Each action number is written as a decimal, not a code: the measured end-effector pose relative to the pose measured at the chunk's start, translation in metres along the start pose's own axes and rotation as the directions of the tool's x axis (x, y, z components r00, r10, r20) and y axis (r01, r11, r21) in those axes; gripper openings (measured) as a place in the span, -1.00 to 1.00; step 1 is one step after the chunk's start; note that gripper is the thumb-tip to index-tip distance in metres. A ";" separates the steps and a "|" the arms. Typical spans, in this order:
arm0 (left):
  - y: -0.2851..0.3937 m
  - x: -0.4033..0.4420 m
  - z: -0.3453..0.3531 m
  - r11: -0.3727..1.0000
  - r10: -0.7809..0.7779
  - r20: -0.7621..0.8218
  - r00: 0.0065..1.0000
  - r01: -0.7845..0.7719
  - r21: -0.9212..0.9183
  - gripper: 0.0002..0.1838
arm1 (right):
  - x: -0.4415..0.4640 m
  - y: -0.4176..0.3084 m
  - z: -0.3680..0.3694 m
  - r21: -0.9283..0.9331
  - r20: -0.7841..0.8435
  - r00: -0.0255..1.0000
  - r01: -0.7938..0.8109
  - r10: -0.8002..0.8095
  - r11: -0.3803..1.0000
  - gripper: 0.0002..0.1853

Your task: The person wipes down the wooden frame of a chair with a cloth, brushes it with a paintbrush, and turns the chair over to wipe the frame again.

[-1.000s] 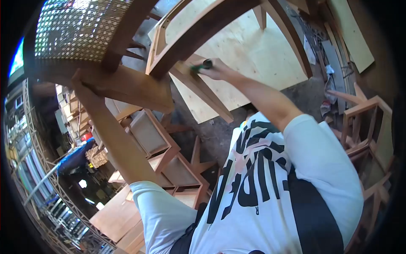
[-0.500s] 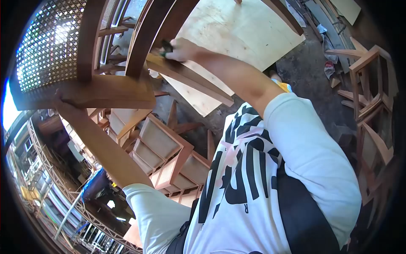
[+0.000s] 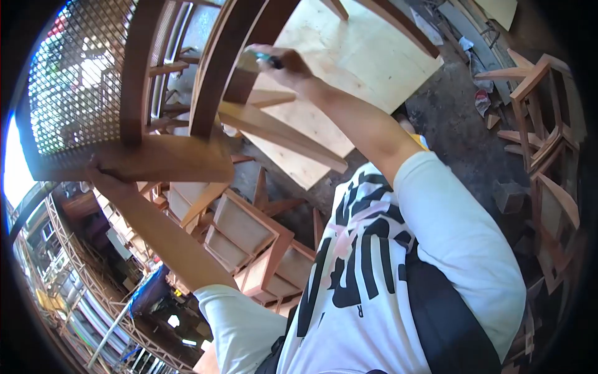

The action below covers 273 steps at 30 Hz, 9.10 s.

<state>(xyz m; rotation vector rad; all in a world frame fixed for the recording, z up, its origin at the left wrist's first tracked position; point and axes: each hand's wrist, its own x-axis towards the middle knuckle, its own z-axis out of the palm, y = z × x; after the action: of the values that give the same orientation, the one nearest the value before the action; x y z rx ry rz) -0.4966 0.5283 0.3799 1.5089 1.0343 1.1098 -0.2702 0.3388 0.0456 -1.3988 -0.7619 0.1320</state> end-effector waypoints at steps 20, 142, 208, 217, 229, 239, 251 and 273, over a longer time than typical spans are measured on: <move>-0.004 -0.018 0.008 0.999 -0.041 -0.117 0.992 0.043 0.018 -0.42 | 0.080 -0.015 -0.158 -0.614 0.230 0.948 0.318 -0.222 0.722 -0.39; 0.133 -0.280 0.378 0.020 0.680 0.359 0.640 -0.505 0.863 -0.41 | -0.037 0.150 -0.395 -0.603 -0.017 0.634 -0.623 0.773 0.498 -0.66; 0.192 -0.177 0.318 0.710 -0.135 -0.227 0.965 0.254 0.657 -0.69 | 0.263 -0.081 -0.297 0.303 0.859 0.491 -0.262 -0.144 0.916 -0.56; 0.192 -0.177 0.323 0.724 0.021 -0.411 0.911 0.270 0.635 -0.72 | 0.298 0.042 -0.251 0.386 0.922 -0.145 0.239 -0.360 0.891 -0.42; 0.228 -0.188 0.496 0.596 0.189 -0.835 0.517 0.615 0.516 -0.19 | 0.564 0.145 0.024 0.303 0.874 -0.003 0.786 -0.487 0.539 -0.50; 0.130 -0.131 0.546 0.464 0.716 -0.665 -0.211 0.856 0.229 -0.37 | 0.548 0.185 0.115 -0.053 0.972 -0.195 0.358 0.130 0.932 -0.50; 0.092 -0.210 0.357 0.457 0.770 -0.604 -0.207 0.839 0.295 -0.27 | 0.515 0.153 -0.134 -0.391 0.919 0.037 0.198 0.392 0.899 -0.37; -0.168 -0.134 0.534 0.625 -0.175 -0.976 0.133 0.781 -0.006 0.23 | 0.411 0.060 -0.197 0.707 0.646 -0.592 0.227 -0.481 0.670 -0.21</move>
<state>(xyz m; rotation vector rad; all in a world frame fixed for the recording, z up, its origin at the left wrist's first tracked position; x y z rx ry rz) -0.0238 0.3183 0.1275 0.4861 2.6845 1.1664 0.1711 0.3972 0.1601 -0.1174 -2.8022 0.8116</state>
